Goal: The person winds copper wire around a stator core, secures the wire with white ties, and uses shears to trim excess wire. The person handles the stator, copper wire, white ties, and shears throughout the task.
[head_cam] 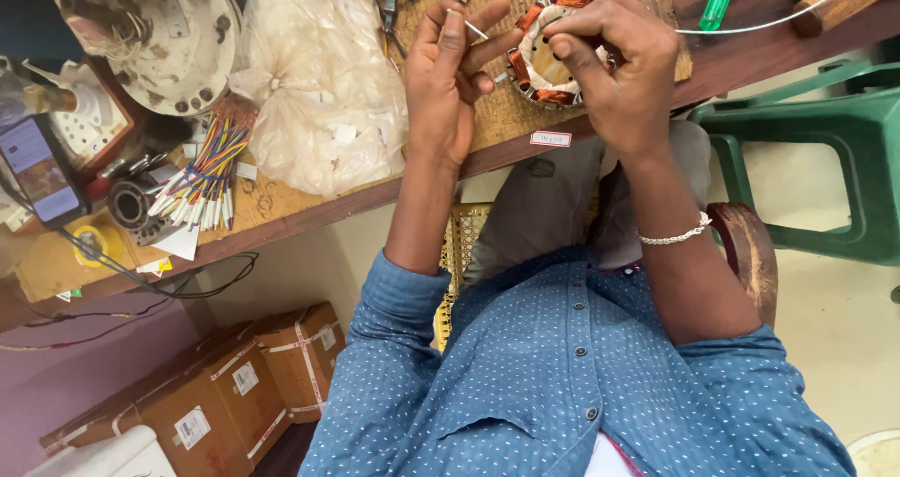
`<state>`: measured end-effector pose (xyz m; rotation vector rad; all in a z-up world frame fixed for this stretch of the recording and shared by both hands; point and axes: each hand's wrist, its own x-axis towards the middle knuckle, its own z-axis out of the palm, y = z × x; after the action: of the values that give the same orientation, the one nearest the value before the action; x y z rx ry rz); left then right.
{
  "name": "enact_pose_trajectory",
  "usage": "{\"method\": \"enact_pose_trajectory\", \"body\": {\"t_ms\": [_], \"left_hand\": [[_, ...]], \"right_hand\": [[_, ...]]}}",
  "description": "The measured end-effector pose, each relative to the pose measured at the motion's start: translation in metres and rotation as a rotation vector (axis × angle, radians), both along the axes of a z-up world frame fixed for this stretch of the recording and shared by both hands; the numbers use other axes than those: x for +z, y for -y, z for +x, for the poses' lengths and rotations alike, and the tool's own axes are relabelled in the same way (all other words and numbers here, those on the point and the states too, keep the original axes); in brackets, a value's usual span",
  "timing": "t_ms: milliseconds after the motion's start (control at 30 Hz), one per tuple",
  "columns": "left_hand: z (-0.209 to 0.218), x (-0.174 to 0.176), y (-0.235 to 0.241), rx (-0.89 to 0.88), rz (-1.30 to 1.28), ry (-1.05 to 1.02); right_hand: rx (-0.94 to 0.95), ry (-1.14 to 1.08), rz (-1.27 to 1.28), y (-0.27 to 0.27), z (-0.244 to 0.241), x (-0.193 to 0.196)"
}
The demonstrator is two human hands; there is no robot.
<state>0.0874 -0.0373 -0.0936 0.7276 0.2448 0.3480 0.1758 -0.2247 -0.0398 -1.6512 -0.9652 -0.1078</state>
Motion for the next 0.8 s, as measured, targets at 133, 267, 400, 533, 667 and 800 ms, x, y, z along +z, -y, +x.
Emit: {"method": "enact_pose_trajectory", "body": {"t_ms": [133,267,400,533,667,800], "left_hand": [[0.005,-0.011,0.001,0.033,-0.118,-0.013],[0.008,-0.022,0.005,0.081,-0.099,-0.069],[0.005,-0.026,0.006,0.021,-0.137,-0.066],[0.009,-0.021,0.009,0.060,-0.134,-0.091],[0.008,-0.012,0.013,0.118,-0.221,-0.077],[0.000,-0.002,0.020,0.131,-0.022,-0.080]], "right_hand": [[0.020,0.010,-0.039,-0.006,-0.002,-0.001],[-0.023,0.040,-0.099,-0.011,-0.007,-0.007],[-0.039,0.036,-0.101,-0.012,-0.007,-0.020],[-0.046,0.060,-0.051,-0.012,-0.008,-0.027],[-0.057,0.030,-0.031,-0.016,-0.009,-0.028],[-0.074,0.020,-0.019,-0.016,-0.008,-0.029]]}}
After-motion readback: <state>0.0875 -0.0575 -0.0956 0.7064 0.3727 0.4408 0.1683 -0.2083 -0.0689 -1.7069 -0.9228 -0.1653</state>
